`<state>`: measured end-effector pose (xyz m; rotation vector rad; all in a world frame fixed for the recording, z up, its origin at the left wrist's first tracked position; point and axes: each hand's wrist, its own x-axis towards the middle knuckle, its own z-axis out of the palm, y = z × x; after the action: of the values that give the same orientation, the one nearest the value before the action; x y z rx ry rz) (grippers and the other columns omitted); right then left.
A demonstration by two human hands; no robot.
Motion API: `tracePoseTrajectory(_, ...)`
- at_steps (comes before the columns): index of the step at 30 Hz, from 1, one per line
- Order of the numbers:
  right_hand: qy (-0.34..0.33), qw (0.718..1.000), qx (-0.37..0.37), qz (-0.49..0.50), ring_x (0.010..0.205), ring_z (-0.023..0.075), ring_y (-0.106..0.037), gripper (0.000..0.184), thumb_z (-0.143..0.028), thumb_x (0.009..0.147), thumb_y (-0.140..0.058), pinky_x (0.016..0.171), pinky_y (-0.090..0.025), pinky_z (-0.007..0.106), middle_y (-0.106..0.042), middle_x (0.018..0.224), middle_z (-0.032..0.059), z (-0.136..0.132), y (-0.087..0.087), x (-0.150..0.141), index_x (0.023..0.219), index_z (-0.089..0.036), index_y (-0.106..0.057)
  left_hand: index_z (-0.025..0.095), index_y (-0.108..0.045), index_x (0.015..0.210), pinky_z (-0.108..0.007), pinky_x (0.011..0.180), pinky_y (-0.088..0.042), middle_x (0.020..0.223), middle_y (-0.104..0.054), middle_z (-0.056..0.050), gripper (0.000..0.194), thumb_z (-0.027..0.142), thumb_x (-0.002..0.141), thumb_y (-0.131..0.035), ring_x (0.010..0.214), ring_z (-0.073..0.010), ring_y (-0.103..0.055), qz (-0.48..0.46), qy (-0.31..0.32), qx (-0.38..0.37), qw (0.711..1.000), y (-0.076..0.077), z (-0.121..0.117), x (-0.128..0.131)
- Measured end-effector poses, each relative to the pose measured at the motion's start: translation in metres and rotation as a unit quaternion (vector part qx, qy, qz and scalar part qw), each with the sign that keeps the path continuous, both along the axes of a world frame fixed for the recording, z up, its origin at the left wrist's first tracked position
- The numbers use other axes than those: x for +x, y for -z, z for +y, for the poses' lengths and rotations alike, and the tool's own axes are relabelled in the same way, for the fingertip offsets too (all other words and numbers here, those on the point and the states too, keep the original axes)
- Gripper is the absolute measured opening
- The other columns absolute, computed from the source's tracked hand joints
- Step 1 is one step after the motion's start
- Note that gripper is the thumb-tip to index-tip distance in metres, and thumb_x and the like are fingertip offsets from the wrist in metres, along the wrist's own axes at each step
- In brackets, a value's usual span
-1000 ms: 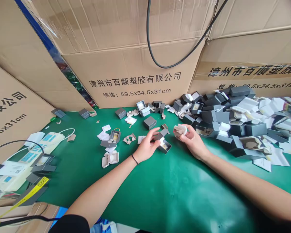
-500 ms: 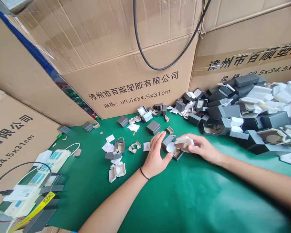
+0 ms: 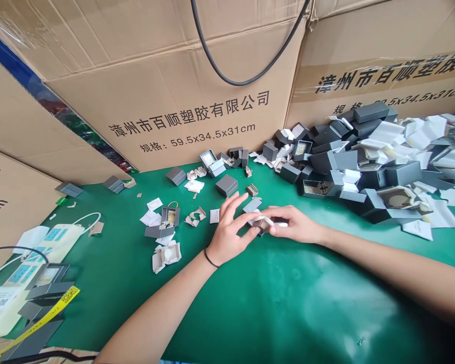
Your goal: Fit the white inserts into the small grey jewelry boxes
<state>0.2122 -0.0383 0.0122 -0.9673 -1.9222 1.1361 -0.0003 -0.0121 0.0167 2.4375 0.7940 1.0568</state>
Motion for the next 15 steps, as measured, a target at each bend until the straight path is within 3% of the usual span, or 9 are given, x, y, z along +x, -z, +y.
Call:
tracePoseTrajectory(4, -0.038, 0.996, 0.067, -0.036, 0.077, 0.0148, -0.052, 0.048, -0.054, 0.084, -0.051, 0.070, -0.042, 0.027, -0.067, 0.084, 0.0062, 0.001, -0.005, -0.002, 0.111, -0.017, -0.066, 0.027, -0.070, 0.094, -0.051, 0.107, -0.031, 0.130, -0.054, -0.006, 0.017, 0.031, 0.081, -0.059, 0.126, -0.0282, -0.041, -0.031, 0.006, 0.010, 0.999, -0.002, -0.004, 0.000)
tracePoseTrajectory(7, -0.058, 0.994, 0.090, -0.030, 0.080, 0.0161, -0.052, 0.055, -0.059, 0.086, -0.043, 0.076, -0.042, 0.030, -0.068, 0.087, 0.0078, 0.002, -0.008, -0.004, 0.114, -0.018, -0.064, 0.027, -0.070, 0.088, -0.050, 0.105, -0.035, 0.119, -0.061, -0.006, 0.014, 0.031, 0.082, -0.059, 0.119, -0.0266, -0.048, -0.060, -0.013, 0.013, 0.998, -0.002, -0.004, 0.000)
tracePoseTrajectory(11, -0.039, 0.994, 0.105, -0.018, 0.080, 0.0170, -0.052, 0.058, -0.058, 0.090, -0.031, 0.078, -0.043, 0.033, -0.068, 0.087, 0.0083, 0.001, -0.011, -0.006, 0.117, -0.018, -0.062, 0.026, -0.070, 0.084, -0.046, 0.100, -0.041, 0.111, -0.064, -0.006, 0.013, 0.033, 0.082, -0.059, 0.113, -0.0248, -0.052, -0.091, -0.038, 0.015, 0.995, -0.004, -0.003, -0.002)
tracePoseTrajectory(15, -0.018, 0.995, 0.090, -0.024, 0.081, 0.0171, -0.052, 0.048, -0.052, 0.092, -0.037, 0.077, -0.044, 0.033, -0.068, 0.090, 0.0074, -0.004, -0.017, -0.009, 0.119, -0.020, -0.062, 0.026, -0.070, 0.084, -0.042, 0.094, -0.045, 0.110, -0.063, -0.006, 0.010, 0.031, 0.081, -0.061, 0.109, -0.0230, -0.053, -0.107, -0.059, 0.023, 0.992, -0.005, -0.004, -0.003)
